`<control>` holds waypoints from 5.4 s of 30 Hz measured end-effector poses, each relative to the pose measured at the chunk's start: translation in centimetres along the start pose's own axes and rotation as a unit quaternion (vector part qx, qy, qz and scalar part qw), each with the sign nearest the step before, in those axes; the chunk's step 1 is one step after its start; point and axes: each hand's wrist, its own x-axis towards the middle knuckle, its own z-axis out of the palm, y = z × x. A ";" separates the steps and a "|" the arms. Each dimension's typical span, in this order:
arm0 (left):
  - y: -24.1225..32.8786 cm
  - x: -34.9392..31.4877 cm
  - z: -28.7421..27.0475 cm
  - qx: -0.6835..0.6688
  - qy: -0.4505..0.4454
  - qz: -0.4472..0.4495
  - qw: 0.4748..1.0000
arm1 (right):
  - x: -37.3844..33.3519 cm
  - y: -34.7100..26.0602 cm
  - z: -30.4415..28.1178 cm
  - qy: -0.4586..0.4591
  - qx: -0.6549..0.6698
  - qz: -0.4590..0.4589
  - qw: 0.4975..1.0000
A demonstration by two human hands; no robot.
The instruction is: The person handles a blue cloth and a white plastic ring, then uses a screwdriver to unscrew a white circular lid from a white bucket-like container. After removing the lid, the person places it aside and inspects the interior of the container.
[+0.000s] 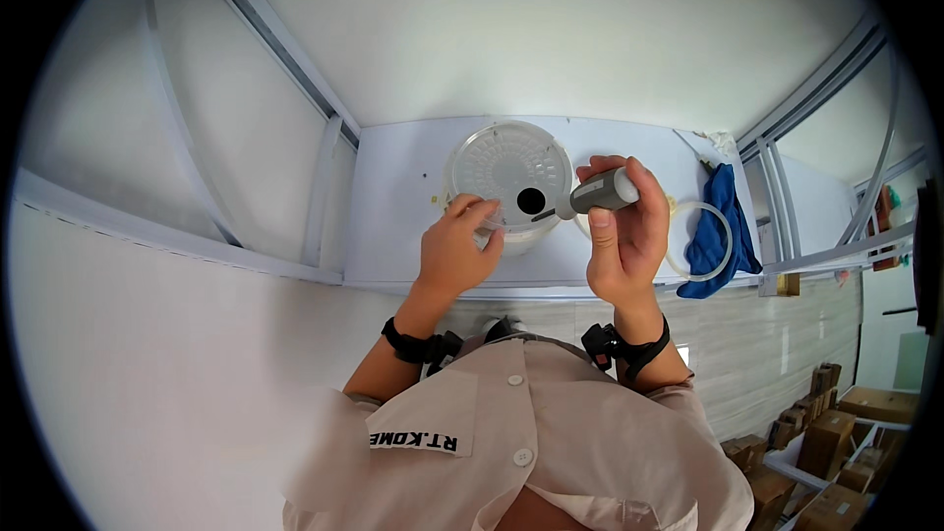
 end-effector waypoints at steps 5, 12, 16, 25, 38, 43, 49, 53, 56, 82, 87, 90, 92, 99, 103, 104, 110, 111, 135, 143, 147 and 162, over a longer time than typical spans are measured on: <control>-0.7 -0.1 -1.5 0.007 -0.051 -0.054 0.997 | 0.0 -0.2 0.1 0.010 0.015 0.002 1.000; -2.2 0.4 -2.4 0.021 -0.036 -0.040 0.998 | 0.1 -0.4 0.2 0.009 0.016 0.008 1.000; -3.3 0.4 -1.5 0.006 -0.022 -0.026 0.999 | 0.1 -0.4 0.4 0.007 0.018 0.006 1.000; -0.5 0.1 -0.2 -0.003 -0.006 -0.083 0.997 | -0.1 -0.5 0.1 0.008 0.017 0.013 1.000; -0.5 -1.7 0.2 -0.125 -0.031 -0.107 0.986 | 0.0 -0.2 0.6 0.003 0.017 0.006 1.000; -0.2 -1.8 -0.9 -0.172 -0.099 -0.094 0.976 | -0.2 0.2 0.6 0.004 0.009 0.021 1.000; -2.1 -1.8 -1.7 -0.232 -0.118 -0.042 0.965 | -0.2 0.4 0.4 0.004 0.013 0.016 1.000; -2.3 -1.6 -2.7 -0.207 -0.161 -0.039 0.964 | -0.1 0.5 0.1 0.006 0.013 0.012 1.000; -2.7 -1.9 -2.0 -0.198 -0.152 -0.050 0.967 | -0.2 0.5 0.4 0.008 0.022 0.021 1.000; -2.1 -1.7 0.4 -0.189 -0.100 -0.003 0.977 | -0.1 2.5 1.2 -0.039 -0.035 -0.041 0.998; -2.4 -1.8 0.6 -0.179 -0.098 0.003 0.979 | 0.1 2.4 1.3 -0.032 -0.058 -0.057 0.996; -2.4 -1.9 0.7 -0.179 -0.096 0.010 0.979 | 0.1 2.5 1.4 -0.024 -0.063 -0.064 0.996; -2.2 -1.8 0.5 -0.178 -0.099 0.008 0.979 | 0.0 2.5 1.4 -0.022 -0.067 -0.065 0.995; -2.3 -1.9 0.5 -0.178 -0.098 0.010 0.979 | 0.3 2.5 1.5 -0.014 -0.108 -0.093 0.990; -2.3 -1.9 0.5 -0.171 -0.106 0.002 0.980 | 1.2 1.4 1.8 -0.012 -0.163 -0.119 0.979; -2.3 -1.8 0.4 -0.167 -0.108 0.002 0.980 | 1.3 1.4 1.9 -0.011 -0.169 -0.121 0.978; -3.0 -2.0 1.1 -0.186 -0.089 0.015 0.978 | 1.5 1.1 2.9 -0.015 -0.184 -0.131 0.974; -2.9 -2.0 1.1 -0.184 -0.091 0.014 0.979 | 1.6 1.0 2.9 -0.028 -0.179 -0.125 0.975; -2.8 -1.1 0.8 -0.201 -0.132 -0.012 0.971 | 1.6 0.8 3.2 -0.031 -0.147 -0.087 0.985; -2.9 -1.0 0.4 -0.207 -0.150 -0.020 0.967 | 2.7 0.0 3.2 -0.084 -0.051 -0.001 0.995; -3.0 -0.8 0.6 -0.158 -0.138 0.021 0.977 | 3.6 -0.7 2.9 -0.051 -0.140 -0.076 0.986; -2.4 -1.2 0.8 -0.057 -0.095 0.085 0.990 | 2.7 -1.7 2.3 -0.112 -0.056 -0.018 0.992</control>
